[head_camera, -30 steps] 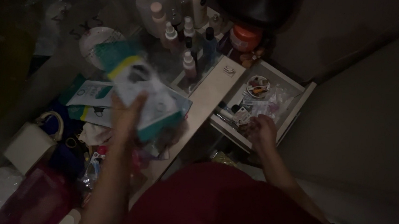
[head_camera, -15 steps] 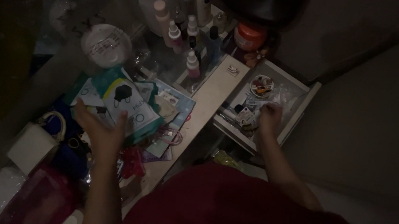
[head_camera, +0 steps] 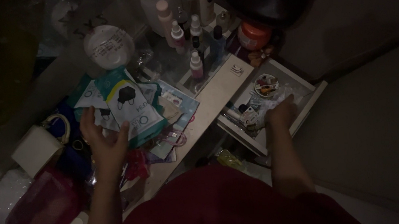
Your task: Organizing various personal items, stationery, and face masks inside a vanity drawer.
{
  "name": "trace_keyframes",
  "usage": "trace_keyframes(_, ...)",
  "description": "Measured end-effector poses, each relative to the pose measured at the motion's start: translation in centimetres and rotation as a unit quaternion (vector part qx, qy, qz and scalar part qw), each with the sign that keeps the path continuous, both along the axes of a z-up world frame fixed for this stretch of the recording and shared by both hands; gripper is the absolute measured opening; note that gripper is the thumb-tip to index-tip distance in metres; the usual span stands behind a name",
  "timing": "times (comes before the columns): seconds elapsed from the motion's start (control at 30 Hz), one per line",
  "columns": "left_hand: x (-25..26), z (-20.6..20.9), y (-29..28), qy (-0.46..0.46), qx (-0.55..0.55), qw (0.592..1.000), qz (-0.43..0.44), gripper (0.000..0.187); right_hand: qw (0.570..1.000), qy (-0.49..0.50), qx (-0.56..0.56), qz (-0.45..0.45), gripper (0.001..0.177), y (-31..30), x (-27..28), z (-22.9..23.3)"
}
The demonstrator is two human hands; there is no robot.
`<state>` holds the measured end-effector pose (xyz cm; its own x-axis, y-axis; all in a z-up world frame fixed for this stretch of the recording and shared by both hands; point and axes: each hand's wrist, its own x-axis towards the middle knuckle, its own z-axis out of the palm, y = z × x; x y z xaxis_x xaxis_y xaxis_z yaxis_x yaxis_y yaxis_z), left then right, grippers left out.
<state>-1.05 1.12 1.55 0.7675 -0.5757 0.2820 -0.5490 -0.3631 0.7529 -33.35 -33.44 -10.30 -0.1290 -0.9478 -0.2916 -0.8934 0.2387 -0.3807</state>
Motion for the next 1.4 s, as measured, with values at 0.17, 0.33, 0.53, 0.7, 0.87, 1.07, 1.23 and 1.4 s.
trace_keyframes(0.17,0.4,-1.3,-0.2,0.016,-0.018,1.0,-0.014,0.085,0.994,-0.025,0.087,-0.054,0.102,-0.9,-0.2,-0.5)
trace_keyframes(0.33,0.2,-1.5,-0.9,-0.005,-0.034,0.999,-0.03,0.085,0.993,-0.091,0.014,-0.076,0.086,-4.6,-3.7,-9.9)
trace_keyframes(0.53,0.2,-1.4,-1.7,0.01,-0.038,0.998,-0.052,0.084,0.999,-0.024,-0.022,-0.014,0.037,-1.0,-2.9,-2.5)
trace_keyframes(0.7,0.5,-2.7,-2.3,0.014,-0.057,0.996,-0.065,0.081,0.989,-0.08,-0.123,0.0,0.037,-1.5,-4.8,-3.0)
trace_keyframes(0.87,-0.3,-1.3,-2.7,-0.009,-0.02,0.999,-0.05,0.081,0.966,-0.134,-0.222,0.019,0.038,-3.3,-7.6,-4.6)
trace_keyframes(1.07,-0.7,-0.7,-2.8,-0.004,-0.027,0.998,-0.061,0.079,0.961,-0.262,-0.05,-0.07,0.034,-6.7,-7.7,-11.4)
trace_keyframes(1.23,-0.8,-0.3,-2.3,0.009,-0.017,0.998,-0.054,0.078,0.997,-0.007,0.02,0.075,0.058,-1.8,-2.2,-5.1)
trace_keyframes(1.4,-1.0,0.0,-1.3,0.018,-0.022,0.998,-0.05,0.075,0.995,0.041,0.067,0.057,0.061,0.7,-0.1,-2.1)
